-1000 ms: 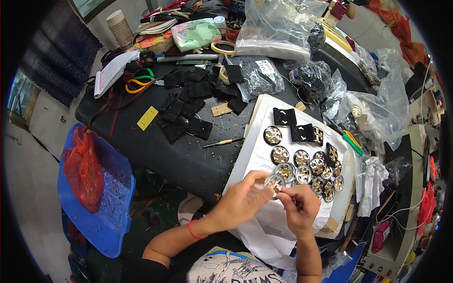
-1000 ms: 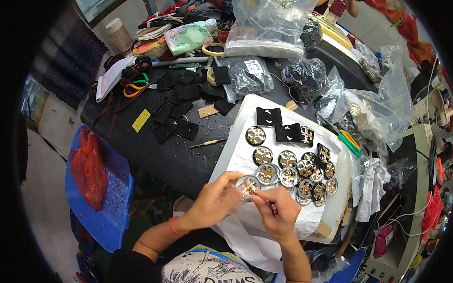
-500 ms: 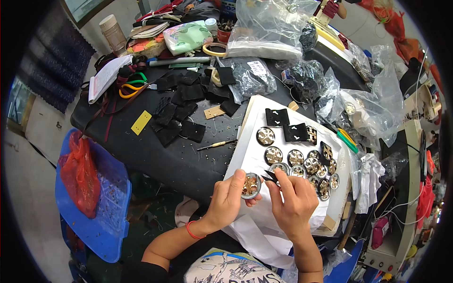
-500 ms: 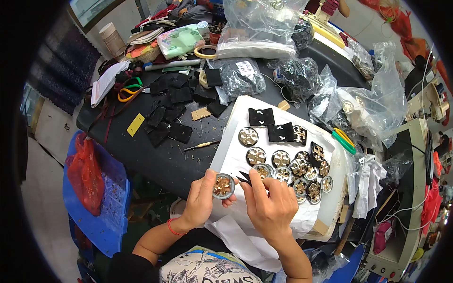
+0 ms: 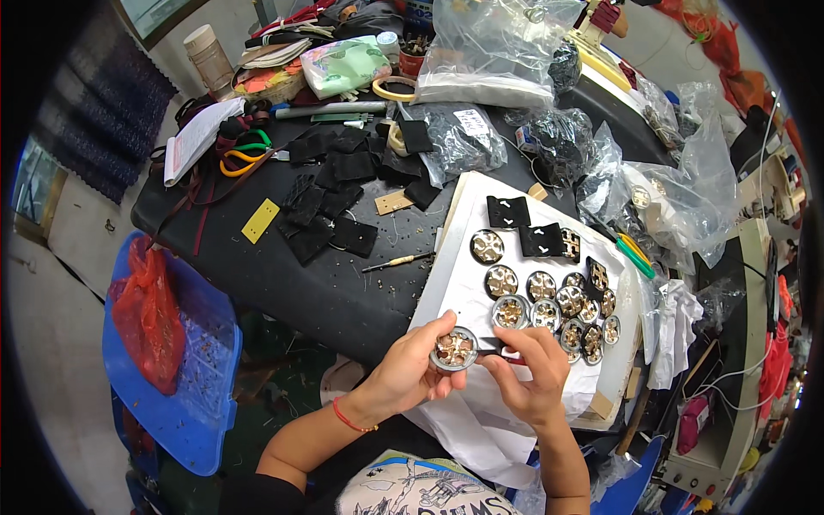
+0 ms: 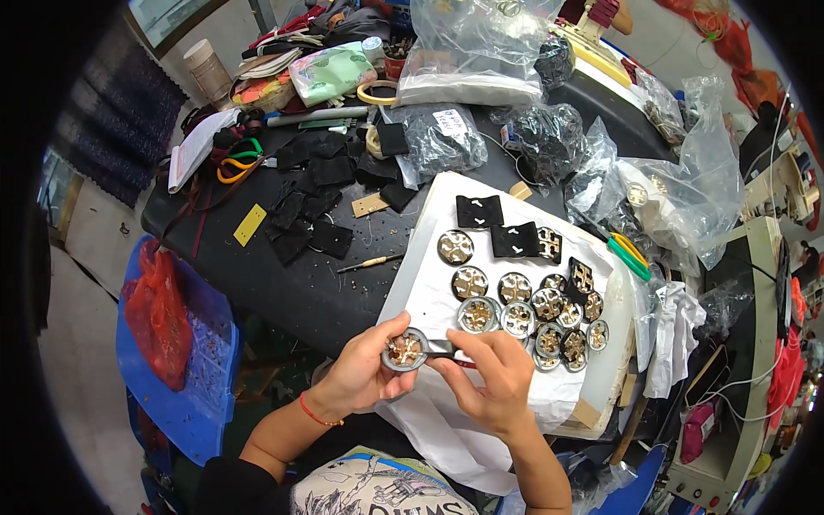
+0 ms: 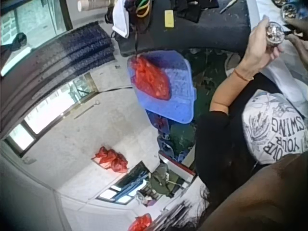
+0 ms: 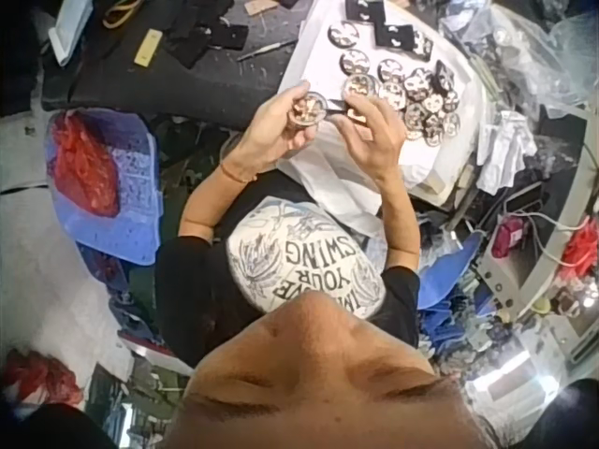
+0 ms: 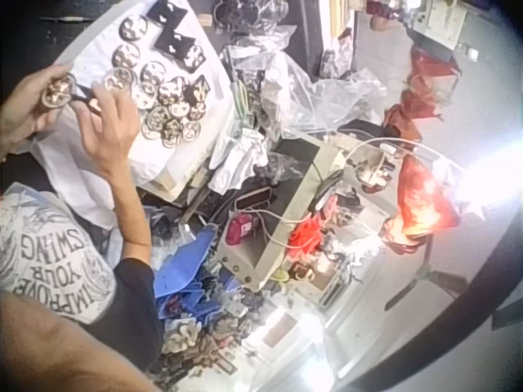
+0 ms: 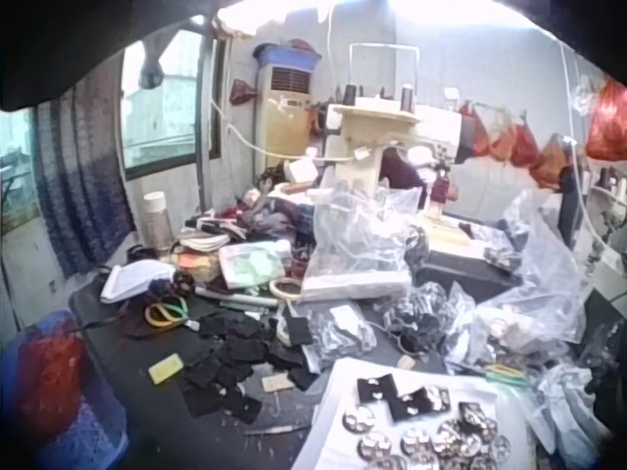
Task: The person assembles small decorative items by attaching round metallic pieces to black fabric squares. They pick up a fabric square, place a metallic piece on it, and use a tool to secure the attachment. The process is repeated for multiple units, with the finished items placed on a white tray.
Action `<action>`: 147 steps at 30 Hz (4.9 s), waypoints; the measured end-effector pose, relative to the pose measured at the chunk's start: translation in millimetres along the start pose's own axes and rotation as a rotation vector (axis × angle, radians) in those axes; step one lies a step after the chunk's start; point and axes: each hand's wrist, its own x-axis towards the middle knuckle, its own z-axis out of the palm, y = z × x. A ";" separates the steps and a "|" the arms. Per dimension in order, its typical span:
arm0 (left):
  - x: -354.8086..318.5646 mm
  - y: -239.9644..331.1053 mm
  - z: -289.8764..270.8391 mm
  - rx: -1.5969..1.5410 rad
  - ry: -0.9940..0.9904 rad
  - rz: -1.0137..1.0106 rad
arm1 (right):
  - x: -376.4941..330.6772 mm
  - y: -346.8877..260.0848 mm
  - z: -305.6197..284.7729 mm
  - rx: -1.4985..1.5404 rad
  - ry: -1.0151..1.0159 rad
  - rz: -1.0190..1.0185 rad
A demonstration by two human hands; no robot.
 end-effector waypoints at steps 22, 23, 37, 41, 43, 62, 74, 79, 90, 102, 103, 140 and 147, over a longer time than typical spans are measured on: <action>-6.9 -0.5 8.3 0.663 0.182 0.372 | 2.0 -10.7 7.4 0.061 -0.245 -0.117; -6.9 1.8 6.1 0.601 0.147 0.297 | 1.2 -9.8 8.9 0.077 -0.258 -0.147; 29.9 92.5 -76.4 1.805 1.011 0.933 | 4.4 -23.1 16.4 0.494 -0.185 0.135; 24.9 101.5 -81.0 1.922 0.926 0.748 | -1.4 -24.5 17.8 0.448 -0.205 0.270; 18.4 109.9 -75.8 1.865 0.920 0.635 | -1.1 -24.6 18.0 0.384 -0.209 0.347; -0.9 15.7 2.1 0.624 -0.063 0.583 | 3.7 -14.0 11.7 0.524 0.035 0.456; -2.0 7.1 2.6 0.823 -0.022 0.811 | -6.5 -17.1 22.7 0.849 0.104 0.572; -3.1 8.7 3.9 0.725 -0.079 0.731 | -2.9 -13.0 12.7 0.882 0.006 0.587; 0.2 8.2 3.2 0.839 0.179 0.641 | 14.7 -14.5 11.9 0.300 -0.001 0.331; -7.3 12.5 7.5 0.608 -0.129 0.408 | 5.8 -19.0 -17.2 0.211 -0.109 0.089; -6.9 12.0 2.2 0.673 -0.061 0.368 | 5.5 -17.5 -20.8 0.200 -0.177 0.028; -20.6 9.2 4.7 1.034 -0.036 0.662 | -22.3 -22.1 8.0 0.842 -0.034 0.659; -21.3 10.5 3.3 1.031 -0.063 0.632 | -20.8 -23.3 7.2 0.703 -0.040 0.565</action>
